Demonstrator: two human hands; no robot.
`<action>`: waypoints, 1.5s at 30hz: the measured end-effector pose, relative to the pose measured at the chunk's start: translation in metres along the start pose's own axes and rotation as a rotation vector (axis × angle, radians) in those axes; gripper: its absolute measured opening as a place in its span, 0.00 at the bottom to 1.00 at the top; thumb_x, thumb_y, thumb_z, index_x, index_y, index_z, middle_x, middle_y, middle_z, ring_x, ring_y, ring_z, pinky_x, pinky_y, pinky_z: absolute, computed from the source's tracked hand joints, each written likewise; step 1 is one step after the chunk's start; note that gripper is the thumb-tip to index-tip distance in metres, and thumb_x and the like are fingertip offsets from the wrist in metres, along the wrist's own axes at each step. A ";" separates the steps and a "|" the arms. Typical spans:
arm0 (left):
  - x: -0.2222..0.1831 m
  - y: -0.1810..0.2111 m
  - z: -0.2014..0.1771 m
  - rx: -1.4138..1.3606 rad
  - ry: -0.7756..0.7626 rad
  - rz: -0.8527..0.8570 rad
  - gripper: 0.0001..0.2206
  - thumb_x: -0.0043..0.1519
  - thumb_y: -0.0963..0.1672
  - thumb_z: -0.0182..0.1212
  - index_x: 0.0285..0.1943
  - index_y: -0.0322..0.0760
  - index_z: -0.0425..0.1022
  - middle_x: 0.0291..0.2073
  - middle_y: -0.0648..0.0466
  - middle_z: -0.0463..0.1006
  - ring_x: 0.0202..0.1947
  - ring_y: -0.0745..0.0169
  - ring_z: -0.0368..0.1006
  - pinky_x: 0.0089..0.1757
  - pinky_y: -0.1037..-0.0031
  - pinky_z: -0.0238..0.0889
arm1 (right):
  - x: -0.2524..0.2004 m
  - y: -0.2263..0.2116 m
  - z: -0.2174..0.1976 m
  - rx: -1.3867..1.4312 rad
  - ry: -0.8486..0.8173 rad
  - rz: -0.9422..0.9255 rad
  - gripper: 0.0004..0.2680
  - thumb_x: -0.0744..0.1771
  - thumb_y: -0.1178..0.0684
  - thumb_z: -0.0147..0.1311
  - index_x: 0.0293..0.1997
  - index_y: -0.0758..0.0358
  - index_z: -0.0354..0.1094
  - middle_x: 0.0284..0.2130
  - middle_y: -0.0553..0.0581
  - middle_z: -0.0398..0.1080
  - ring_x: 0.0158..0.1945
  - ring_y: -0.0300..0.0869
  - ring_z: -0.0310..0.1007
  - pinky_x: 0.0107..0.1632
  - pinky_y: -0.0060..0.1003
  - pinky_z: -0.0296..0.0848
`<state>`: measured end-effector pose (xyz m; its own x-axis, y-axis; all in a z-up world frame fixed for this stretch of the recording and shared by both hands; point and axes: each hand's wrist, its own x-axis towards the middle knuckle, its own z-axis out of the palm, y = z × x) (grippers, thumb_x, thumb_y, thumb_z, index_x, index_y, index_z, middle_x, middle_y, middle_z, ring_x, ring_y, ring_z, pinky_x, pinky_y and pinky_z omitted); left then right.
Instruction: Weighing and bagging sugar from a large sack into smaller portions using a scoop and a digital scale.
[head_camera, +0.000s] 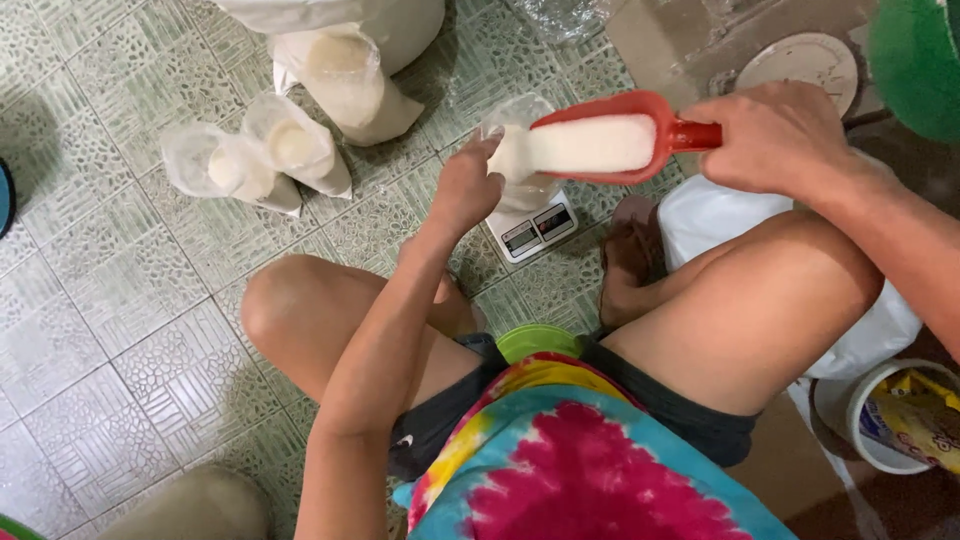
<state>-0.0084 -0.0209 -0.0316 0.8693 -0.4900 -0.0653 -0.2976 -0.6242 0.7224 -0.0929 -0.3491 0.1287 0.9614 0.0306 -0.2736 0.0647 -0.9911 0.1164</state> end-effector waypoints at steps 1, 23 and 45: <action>-0.001 0.002 -0.002 -0.012 0.005 0.008 0.26 0.49 0.38 0.55 0.61 0.27 0.74 0.62 0.43 0.75 0.62 0.41 0.69 0.57 0.63 0.65 | -0.001 0.003 0.003 0.016 0.031 0.002 0.20 0.58 0.49 0.56 0.55 0.40 0.79 0.35 0.57 0.81 0.35 0.59 0.80 0.38 0.48 0.76; -0.001 0.004 -0.003 0.130 0.046 -0.023 0.24 0.58 0.43 0.61 0.66 0.41 0.73 0.70 0.39 0.65 0.59 0.41 0.73 0.54 0.60 0.68 | -0.019 0.033 0.034 0.009 0.146 -0.045 0.23 0.59 0.47 0.62 0.62 0.46 0.79 0.38 0.53 0.81 0.35 0.52 0.80 0.40 0.42 0.77; -0.001 0.005 0.000 0.091 0.031 0.009 0.25 0.53 0.39 0.57 0.64 0.31 0.73 0.64 0.47 0.74 0.69 0.44 0.62 0.59 0.60 0.63 | -0.011 0.012 0.025 -0.018 0.174 -0.071 0.22 0.58 0.50 0.58 0.59 0.46 0.80 0.32 0.55 0.81 0.31 0.55 0.80 0.37 0.45 0.76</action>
<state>-0.0105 -0.0237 -0.0273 0.8778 -0.4777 -0.0365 -0.3391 -0.6733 0.6570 -0.1098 -0.3646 0.1098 0.9859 0.1235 -0.1125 0.1369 -0.9833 0.1203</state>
